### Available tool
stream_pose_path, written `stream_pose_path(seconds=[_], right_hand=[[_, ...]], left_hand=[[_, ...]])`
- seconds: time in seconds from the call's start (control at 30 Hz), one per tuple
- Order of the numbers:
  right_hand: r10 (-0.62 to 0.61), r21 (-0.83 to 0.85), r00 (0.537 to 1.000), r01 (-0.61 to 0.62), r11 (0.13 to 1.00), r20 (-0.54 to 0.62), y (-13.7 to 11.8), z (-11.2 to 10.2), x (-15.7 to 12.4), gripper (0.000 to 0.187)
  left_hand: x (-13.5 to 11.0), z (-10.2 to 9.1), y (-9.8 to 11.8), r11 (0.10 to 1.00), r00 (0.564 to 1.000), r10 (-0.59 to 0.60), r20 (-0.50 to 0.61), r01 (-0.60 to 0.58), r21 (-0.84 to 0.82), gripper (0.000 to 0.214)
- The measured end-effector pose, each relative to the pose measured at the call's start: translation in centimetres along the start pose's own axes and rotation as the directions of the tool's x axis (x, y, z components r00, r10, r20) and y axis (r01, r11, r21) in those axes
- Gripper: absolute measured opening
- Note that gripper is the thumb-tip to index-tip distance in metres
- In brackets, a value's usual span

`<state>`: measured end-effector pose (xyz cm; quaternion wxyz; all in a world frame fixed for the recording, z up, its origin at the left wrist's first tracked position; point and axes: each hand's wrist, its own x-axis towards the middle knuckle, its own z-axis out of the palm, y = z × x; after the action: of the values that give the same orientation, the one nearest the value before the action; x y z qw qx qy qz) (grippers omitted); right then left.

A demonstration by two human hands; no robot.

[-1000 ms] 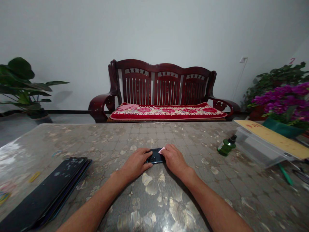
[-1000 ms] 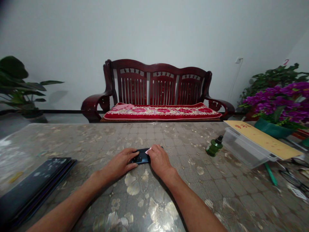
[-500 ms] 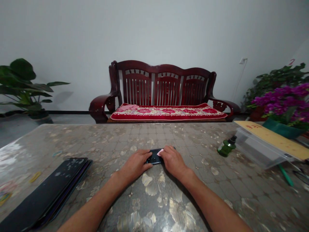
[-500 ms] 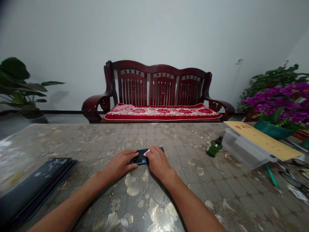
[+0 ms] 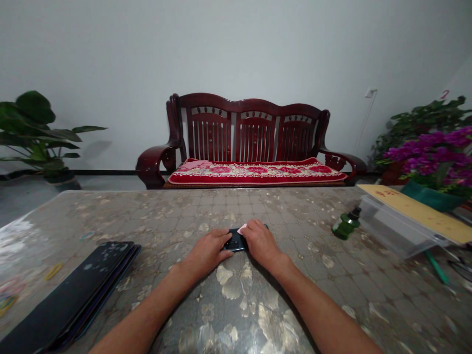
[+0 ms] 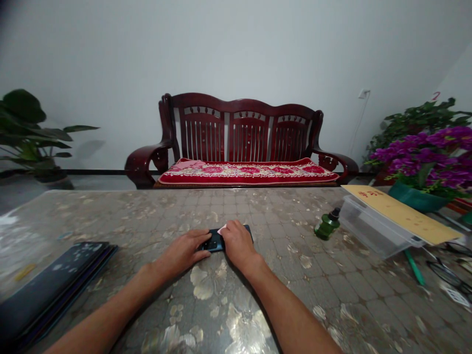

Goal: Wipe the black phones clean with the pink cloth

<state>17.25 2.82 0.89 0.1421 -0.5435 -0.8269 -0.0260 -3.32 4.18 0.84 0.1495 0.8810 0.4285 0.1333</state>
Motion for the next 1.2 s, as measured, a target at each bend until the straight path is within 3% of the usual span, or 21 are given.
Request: stream_pose_path(seconds=[0.2,0.3,0.5,0.77,1.03,1.2], right_hand=[[0.213,-0.061,0.977,-0.213,0.975,0.001,2.3,-1.1,-0.8,0.03],[0.188,-0.051,0.982,-0.188,0.981,-0.011,1.9,-1.1,-1.3,0.03],[-0.004,0.041,1.0,0.004,0.999,-0.005,-0.6,-0.8,-1.8,0.028],[0.18,-0.041,0.984,-0.18,0.983,0.007,1.9,-1.2,-2.0,0.03],[-0.032,0.085,0.999,0.031,0.996,0.011,-0.9,-0.9,-2.8,0.026],[0.135,0.029,0.991,-0.134,0.991,-0.019,1.5,-1.3,-2.7,0.029]], left_hand=[[-0.1,-0.3,0.3,0.998,0.999,-0.006,0.033,0.004,0.056,0.042],[-0.1,-0.4,0.4,0.998,0.999,0.002,0.038,-0.004,0.062,0.042],[-0.1,-0.1,0.2,0.998,0.999,0.004,0.032,-0.006,0.068,0.043],[-0.2,-0.6,0.6,0.996,0.999,0.017,0.047,-0.02,0.081,0.04],[-0.3,-0.5,0.6,0.997,1.0,0.011,0.028,-0.013,0.076,0.037],[-0.4,-0.5,0.8,0.998,1.0,0.012,0.017,-0.013,0.065,0.04]])
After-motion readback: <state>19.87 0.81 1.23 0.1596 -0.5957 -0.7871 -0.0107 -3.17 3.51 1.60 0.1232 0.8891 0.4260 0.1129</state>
